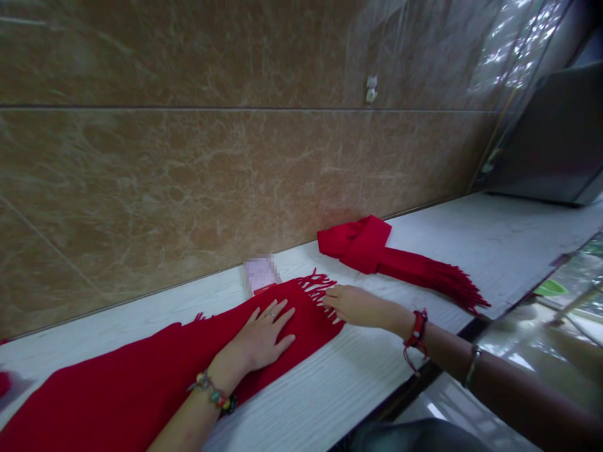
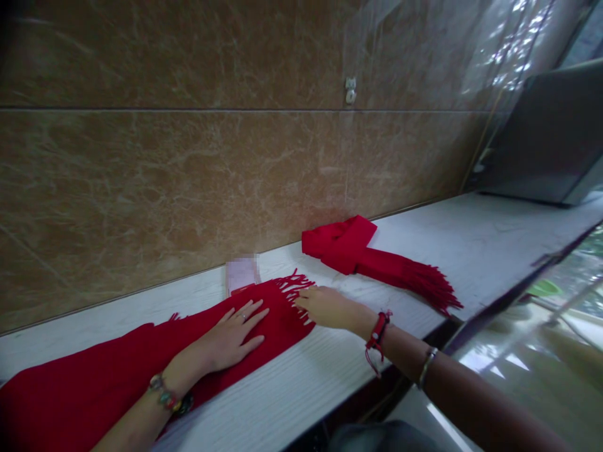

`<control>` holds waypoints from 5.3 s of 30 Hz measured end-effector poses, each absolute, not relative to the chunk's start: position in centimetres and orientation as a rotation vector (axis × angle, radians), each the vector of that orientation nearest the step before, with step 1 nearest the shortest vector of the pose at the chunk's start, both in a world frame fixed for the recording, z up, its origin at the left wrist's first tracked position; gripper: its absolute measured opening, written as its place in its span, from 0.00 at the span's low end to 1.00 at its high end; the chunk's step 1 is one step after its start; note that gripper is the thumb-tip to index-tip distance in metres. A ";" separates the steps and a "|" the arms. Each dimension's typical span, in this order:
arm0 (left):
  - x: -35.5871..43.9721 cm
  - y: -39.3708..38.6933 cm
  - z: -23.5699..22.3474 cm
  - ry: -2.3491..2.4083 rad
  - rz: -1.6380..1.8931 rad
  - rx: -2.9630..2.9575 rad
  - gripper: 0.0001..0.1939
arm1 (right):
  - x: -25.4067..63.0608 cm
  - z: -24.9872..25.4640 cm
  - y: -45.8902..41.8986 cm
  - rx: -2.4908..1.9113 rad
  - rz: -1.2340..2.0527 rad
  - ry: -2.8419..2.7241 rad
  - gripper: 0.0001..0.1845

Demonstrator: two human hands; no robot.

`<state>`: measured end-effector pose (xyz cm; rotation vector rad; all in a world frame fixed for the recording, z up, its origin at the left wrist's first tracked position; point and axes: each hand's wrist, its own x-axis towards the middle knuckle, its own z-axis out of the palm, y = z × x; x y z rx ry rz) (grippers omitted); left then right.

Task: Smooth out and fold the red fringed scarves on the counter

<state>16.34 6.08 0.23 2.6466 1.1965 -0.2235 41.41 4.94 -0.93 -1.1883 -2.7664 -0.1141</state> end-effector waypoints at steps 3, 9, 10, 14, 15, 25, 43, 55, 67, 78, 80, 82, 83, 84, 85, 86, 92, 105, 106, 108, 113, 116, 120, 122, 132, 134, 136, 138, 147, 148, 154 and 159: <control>16.2 6.0 0.2 1.162 -0.192 2.638 0.31 | 44.1 -0.1 5.4 -1.325 -0.180 -2.845 0.12; 15.8 6.1 -0.1 1.116 -0.159 2.632 0.34 | 41.6 2.6 6.2 -1.164 -0.242 -2.696 0.10; 15.7 6.0 -0.2 1.115 -0.146 2.635 0.34 | 40.3 2.5 6.5 -1.074 -0.204 -2.690 0.10; 15.4 5.6 -0.3 1.109 -0.139 2.647 0.35 | 38.1 0.7 8.2 -0.931 -0.122 -2.873 0.12; 15.4 5.5 -0.3 1.101 -0.148 2.646 0.34 | 38.8 0.3 8.6 -0.981 -0.125 -2.883 0.12; 15.2 5.7 -0.9 1.074 -0.088 2.644 0.35 | 43.0 1.4 7.1 -1.206 -0.167 -2.715 0.11; 15.4 5.7 -0.8 1.104 -0.135 2.623 0.35 | 40.5 0.5 3.6 -0.760 0.060 -2.833 0.11; 15.4 5.5 -0.5 1.113 -0.139 2.656 0.34 | 48.3 0.3 2.6 -1.049 -0.140 -2.644 0.10; 15.4 5.3 -0.1 1.117 -0.164 2.665 0.35 | 47.5 -1.0 3.3 -0.928 -0.167 -2.854 0.09; 15.2 5.3 -0.5 1.118 -0.103 2.666 0.35 | 37.0 0.8 10.5 -0.990 -0.209 -2.783 0.09; 15.2 5.2 -0.4 1.115 -0.106 2.660 0.35 | 37.1 -0.1 11.8 -1.071 -0.232 -2.786 0.08; 15.3 5.2 -0.3 1.113 -0.108 2.657 0.35 | 38.3 -0.9 12.6 -1.136 -0.263 -2.750 0.09; 15.3 5.2 -0.2 1.111 -0.111 2.656 0.35 | 39.1 -1.1 12.9 -1.172 -0.279 -2.728 0.09; 15.3 5.2 -0.2 1.108 -0.113 2.656 0.35 | 40.0 -1.2 13.1 -1.209 -0.293 -2.708 0.09; 15.3 5.2 -0.2 1.105 -0.115 2.655 0.35 | 40.7 -1.2 13.2 -1.243 -0.305 -2.690 0.09; 15.3 5.2 -0.2 1.104 -0.114 2.655 0.35 | 41.2 -1.1 13.2 -1.274 -0.316 -2.673 0.10; 15.4 5.3 -0.3 1.134 -0.137 2.640 0.35 | 40.1 -0.4 12.8 -1.298 -0.368 -2.636 0.12; 15.3 5.3 -0.3 1.152 -0.148 2.651 0.34 | 41.3 -0.4 12.8 -1.471 -0.422 -2.583 0.12; 15.3 5.3 -0.3 1.154 -0.148 2.651 0.34 | 40.6 -0.4 12.7 -1.427 -0.413 -2.606 0.12; 15.4 5.4 -0.4 1.158 -0.151 2.651 0.34 | 39.5 -0.6 12.5 -1.341 -0.385 -2.661 0.12; 15.3 5.3 -0.4 1.158 -0.152 2.661 0.35 | 40.5 -1.3 13.1 -1.443 -0.373 -2.602 0.12; 15.2 5.3 -0.3 1.164 -0.162 2.661 0.35 | 41.8 -1.1 13.2 -1.516 -0.384 -2.515 0.12; 15.2 5.2 -0.3 1.163 -0.159 2.656 0.35 | 40.0 -0.8 12.7 -1.384 -0.339 -2.562 0.12; 15.3 5.2 -0.4 1.159 -0.155 2.653 0.35 | 38.6 -1.0 12.7 -1.320 -0.295 -2.612 0.11; 15.3 5.2 -0.2 1.158 -0.158 2.653 0.35 | 41.0 -0.9 13.4 -1.502 -0.268 -2.508 0.12; 15.3 5.2 -0.2 1.157 -0.154 2.652 0.35 | 40.2 -0.6 12.8 -1.417 -0.251 -2.553 0.12; 15.3 5.2 -0.2 1.158 -0.165 2.648 0.35 | 39.3 -0.5 12.3 -1.325 -0.213 -2.624 0.11; 15.3 5.3 -0.2 1.158 -0.174 2.646 0.35 | 39.0 -0.8 12.2 -1.316 -0.194 -2.652 0.10; 15.3 5.2 -0.2 1.163 -0.159 2.664 0.34 | 42.0 -0.2 12.5 -1.519 -0.227 -2.478 0.12; 15.3 5.2 -0.3 1.162 -0.157 2.663 0.34 | 41.3 -0.1 12.1 -1.462 -0.211 -2.512 0.11; 15.2 5.3 -0.4 1.155 -0.147 2.665 0.35 | 39.8 -0.5 11.1 -1.337 -0.121 -2.691 0.09; 15.2 5.4 -0.4 1.159 -0.149 2.671 0.35 | 43.1 0.6 10.9 -1.542 -0.194 -2.601 0.12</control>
